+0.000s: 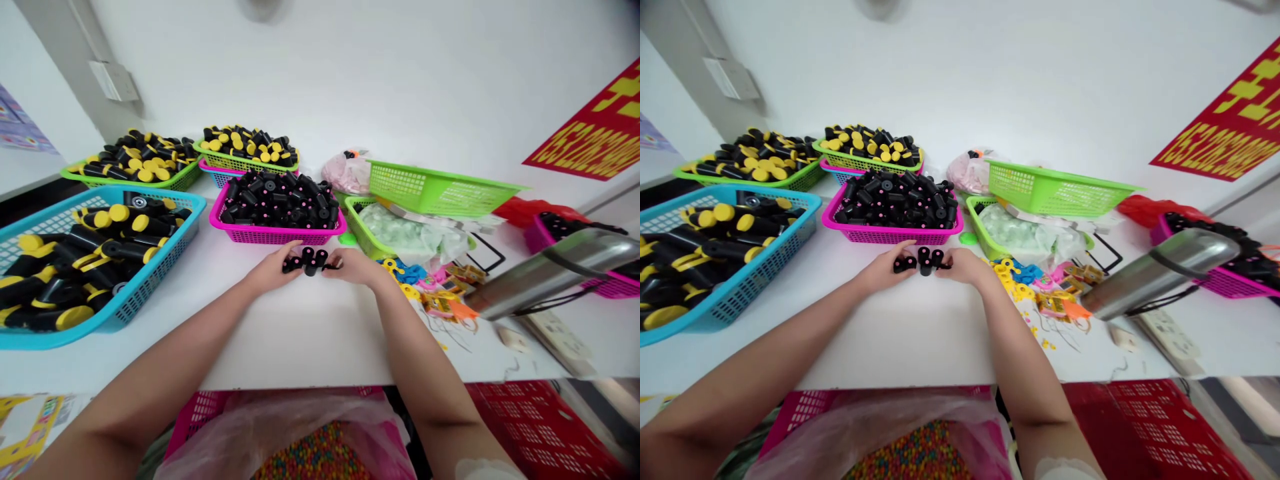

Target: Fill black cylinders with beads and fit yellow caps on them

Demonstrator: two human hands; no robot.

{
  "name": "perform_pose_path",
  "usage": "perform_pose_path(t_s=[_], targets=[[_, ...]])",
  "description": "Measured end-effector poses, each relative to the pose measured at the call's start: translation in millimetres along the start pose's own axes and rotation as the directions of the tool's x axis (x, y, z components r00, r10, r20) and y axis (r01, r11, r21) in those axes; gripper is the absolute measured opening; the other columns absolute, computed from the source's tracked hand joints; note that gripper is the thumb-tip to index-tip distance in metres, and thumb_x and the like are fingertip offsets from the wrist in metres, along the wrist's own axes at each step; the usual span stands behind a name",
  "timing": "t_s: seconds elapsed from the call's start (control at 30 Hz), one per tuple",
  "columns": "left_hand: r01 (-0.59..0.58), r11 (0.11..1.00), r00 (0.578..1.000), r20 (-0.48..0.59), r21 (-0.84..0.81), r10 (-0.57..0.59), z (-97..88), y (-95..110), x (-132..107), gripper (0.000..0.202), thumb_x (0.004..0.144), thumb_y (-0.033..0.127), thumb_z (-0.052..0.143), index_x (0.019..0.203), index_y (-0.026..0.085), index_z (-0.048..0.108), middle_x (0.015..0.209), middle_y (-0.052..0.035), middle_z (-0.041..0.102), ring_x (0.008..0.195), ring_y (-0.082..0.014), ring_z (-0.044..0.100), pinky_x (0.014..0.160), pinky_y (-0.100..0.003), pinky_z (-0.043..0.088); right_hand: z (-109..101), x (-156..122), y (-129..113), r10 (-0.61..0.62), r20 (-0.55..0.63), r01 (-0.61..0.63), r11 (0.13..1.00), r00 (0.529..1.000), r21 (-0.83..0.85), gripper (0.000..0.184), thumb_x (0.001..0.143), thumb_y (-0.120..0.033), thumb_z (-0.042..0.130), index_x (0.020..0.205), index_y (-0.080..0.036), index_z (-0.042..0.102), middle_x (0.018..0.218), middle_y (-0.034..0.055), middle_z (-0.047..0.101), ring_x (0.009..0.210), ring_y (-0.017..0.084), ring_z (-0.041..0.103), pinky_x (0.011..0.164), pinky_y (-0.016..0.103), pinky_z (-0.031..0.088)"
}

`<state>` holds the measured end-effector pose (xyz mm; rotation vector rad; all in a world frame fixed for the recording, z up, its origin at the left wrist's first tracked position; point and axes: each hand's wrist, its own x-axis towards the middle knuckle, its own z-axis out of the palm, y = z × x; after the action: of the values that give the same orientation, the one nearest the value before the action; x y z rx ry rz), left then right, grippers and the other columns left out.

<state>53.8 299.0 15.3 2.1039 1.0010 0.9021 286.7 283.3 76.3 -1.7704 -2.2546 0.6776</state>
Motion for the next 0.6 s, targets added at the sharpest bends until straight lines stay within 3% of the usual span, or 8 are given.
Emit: perform_pose_path(t_s=[0.13,0.23,0.3,0.4,0.5,0.6], targets=[[0.085,0.996,0.996,0.028,-0.031,-0.084,-3.3,2.8,-5.4,0.074,0.077,0.029,0.069,0.142,0.021,0.037,0.106,-0.0057,0.066,0.1,-0.0221,0.065,0.096,-0.041,0.05,0.7,3.3,4.9,0.091,0.004,-0.089,0.964,0.996,0.252,0.016,0.077,-0.03,0.074,0.086,-0.019,0.066,0.085,0.0023,0.071,0.07,0.015,0.065,0.064,0.025,0.049],[0.102,0.991,0.993,0.066,-0.084,-0.097,0.7,6.2,-11.0,0.083,0.074,0.028,0.072,0.144,0.023,0.027,0.105,-0.0057,0.063,0.099,-0.0228,0.064,0.097,-0.045,0.049,4.6,7.7,7.6,0.144,0.012,-0.141,0.938,0.989,0.315,0.015,0.079,-0.027,0.073,0.085,-0.018,0.062,0.077,0.0022,0.07,0.061,0.013,0.062,0.057,0.024,0.05],[0.078,0.989,0.995,0.068,-0.129,-0.07,8.6,8.0,-15.0,0.09,0.072,0.028,0.074,0.144,0.023,0.02,0.115,-0.0092,0.058,0.102,-0.0235,0.062,0.097,-0.047,0.049,4.1,9.5,9.2,0.156,0.017,-0.153,0.934,0.988,0.322,0.021,0.08,-0.033,0.074,0.084,-0.018,0.06,0.073,0.0024,0.069,0.058,0.013,0.06,0.053,0.023,0.049],[0.038,0.987,0.999,-0.003,-0.154,-0.039,26.8,9.0,-20.1,0.094,0.067,0.028,0.076,0.14,0.023,0.017,0.136,-0.0171,0.039,0.118,-0.0295,0.053,0.099,-0.051,0.047,-2.3,7.3,9.5,0.172,-0.058,-0.146,0.938,0.983,0.314,0.033,0.081,-0.048,0.071,0.076,-0.019,0.055,0.063,0.0007,0.063,0.055,0.013,0.058,0.052,0.024,0.046],[-0.018,0.989,0.998,-0.066,-0.144,0.009,47.0,8.6,-21.2,0.096,0.066,0.032,0.078,0.137,0.021,0.015,0.142,-0.0212,0.024,0.137,-0.0388,0.034,0.107,-0.058,0.039,-8.8,0.0,3.3,-0.024,-0.134,0.06,0.961,0.991,0.271,0.036,0.077,-0.051,0.073,0.076,-0.021,0.053,0.061,-0.0035,0.056,0.058,0.012,0.053,0.056,0.024,0.042],[-0.12,0.986,0.989,-0.105,-0.115,0.108,62.2,7.1,-16.3,0.091,0.07,0.031,0.073,0.136,0.02,0.012,0.143,-0.0225,0.021,0.144,-0.0408,0.022,0.113,-0.062,0.029,-8.9,-6.8,-7.3,-0.323,-0.034,0.324,0.926,0.946,0.192,0.037,0.067,-0.042,0.083,0.087,-0.02,0.06,0.073,-0.0034,0.058,0.067,0.013,0.053,0.061,0.024,0.042]])
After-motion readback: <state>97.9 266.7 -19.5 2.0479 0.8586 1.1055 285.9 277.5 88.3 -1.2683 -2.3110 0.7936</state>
